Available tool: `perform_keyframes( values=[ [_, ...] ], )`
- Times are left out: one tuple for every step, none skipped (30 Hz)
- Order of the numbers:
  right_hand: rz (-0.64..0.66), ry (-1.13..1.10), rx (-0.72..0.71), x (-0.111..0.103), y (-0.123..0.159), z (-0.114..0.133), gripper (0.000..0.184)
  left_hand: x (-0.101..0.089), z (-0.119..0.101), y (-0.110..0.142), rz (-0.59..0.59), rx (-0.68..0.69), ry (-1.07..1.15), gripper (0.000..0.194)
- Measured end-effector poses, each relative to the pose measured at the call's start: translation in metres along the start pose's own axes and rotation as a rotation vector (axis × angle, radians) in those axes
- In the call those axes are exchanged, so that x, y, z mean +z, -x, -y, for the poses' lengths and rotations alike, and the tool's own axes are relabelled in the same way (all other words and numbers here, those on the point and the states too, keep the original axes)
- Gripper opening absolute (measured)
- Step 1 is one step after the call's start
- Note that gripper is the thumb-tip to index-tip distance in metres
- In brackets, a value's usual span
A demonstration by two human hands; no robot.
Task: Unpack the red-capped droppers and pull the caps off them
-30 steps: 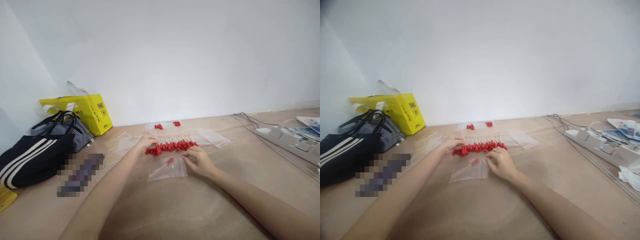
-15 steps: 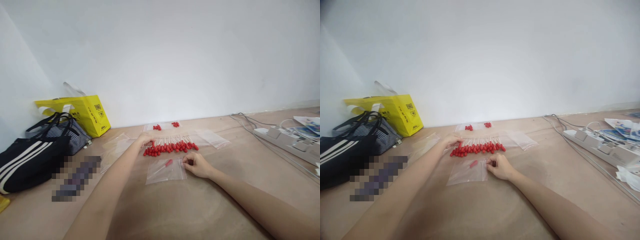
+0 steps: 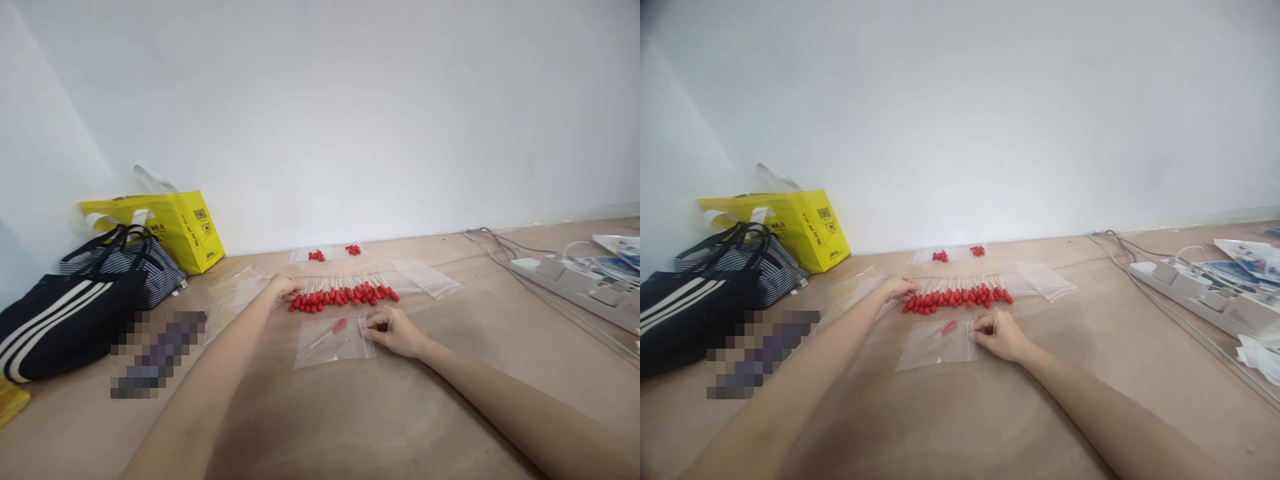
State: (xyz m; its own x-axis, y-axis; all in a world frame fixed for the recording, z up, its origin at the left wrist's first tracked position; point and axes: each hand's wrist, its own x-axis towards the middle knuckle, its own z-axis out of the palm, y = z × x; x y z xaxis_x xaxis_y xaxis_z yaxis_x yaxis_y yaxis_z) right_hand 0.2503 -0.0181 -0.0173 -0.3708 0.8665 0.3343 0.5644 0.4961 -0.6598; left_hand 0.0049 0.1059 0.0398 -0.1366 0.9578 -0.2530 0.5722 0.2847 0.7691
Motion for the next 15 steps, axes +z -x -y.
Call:
perform_keyframes(
  values=[
    [0.006,-0.003,-0.01,0.0,0.0,0.0,0.016,-0.002,0.0,0.002,-0.007,0.013,-0.02,0.027],
    [0.01,-0.002,-0.021,0.0,0.0,0.0,0.017,-0.004,0.0,0.006,-0.025,0.038,-0.042,0.025],
    [0.013,0.004,-0.033,0.0,0.0,0.0,0.018,-0.006,0.001,0.012,-0.055,0.079,-0.061,0.023],
    [0.012,0.012,-0.041,0.0,0.0,0.0,0.019,-0.006,0.002,0.02,-0.094,0.132,-0.075,0.021],
    [0.012,0.019,-0.047,0.0,-0.001,0.0,0.02,-0.006,0.005,0.03,-0.133,0.195,-0.086,0.019],
    [0.013,0.024,-0.05,0.0,-0.001,0.001,0.02,-0.003,0.01,0.042,-0.159,0.268,-0.095,0.017],
    [0.015,0.027,-0.051,0.0,-0.001,0.001,0.019,0.001,0.015,0.055,-0.163,0.331,-0.106,0.016],
    [0.016,0.029,-0.05,0.001,-0.001,0.002,0.018,0.006,0.022,0.069,-0.141,0.39,-0.118,0.014],
    [0.018,0.031,-0.048,0.001,-0.002,0.003,0.016,0.011,0.029,0.082,-0.084,0.476,-0.141,0.014],
    [0.021,0.039,-0.046,0.002,-0.002,0.004,0.015,0.017,0.037,0.095,0.007,0.664,-0.209,0.017],
    [0.023,0.055,-0.043,0.003,-0.002,0.005,0.014,0.023,0.044,0.105,0.084,0.805,-0.262,0.023],
    [0.024,0.077,-0.041,0.003,-0.002,0.006,0.013,0.028,0.05,0.113,0.12,0.862,-0.292,0.028],
    [0.026,0.104,-0.041,0.004,-0.002,0.007,0.012,0.031,0.054,0.119,0.153,0.894,-0.313,0.033],
    [0.029,0.133,-0.044,0.004,-0.002,0.008,0.012,0.034,0.057,0.123,0.186,0.904,-0.328,0.037],
    [0.032,0.162,-0.048,0.005,-0.002,0.009,0.012,0.035,0.059,0.125,0.213,0.901,-0.339,0.039]
  ],
)
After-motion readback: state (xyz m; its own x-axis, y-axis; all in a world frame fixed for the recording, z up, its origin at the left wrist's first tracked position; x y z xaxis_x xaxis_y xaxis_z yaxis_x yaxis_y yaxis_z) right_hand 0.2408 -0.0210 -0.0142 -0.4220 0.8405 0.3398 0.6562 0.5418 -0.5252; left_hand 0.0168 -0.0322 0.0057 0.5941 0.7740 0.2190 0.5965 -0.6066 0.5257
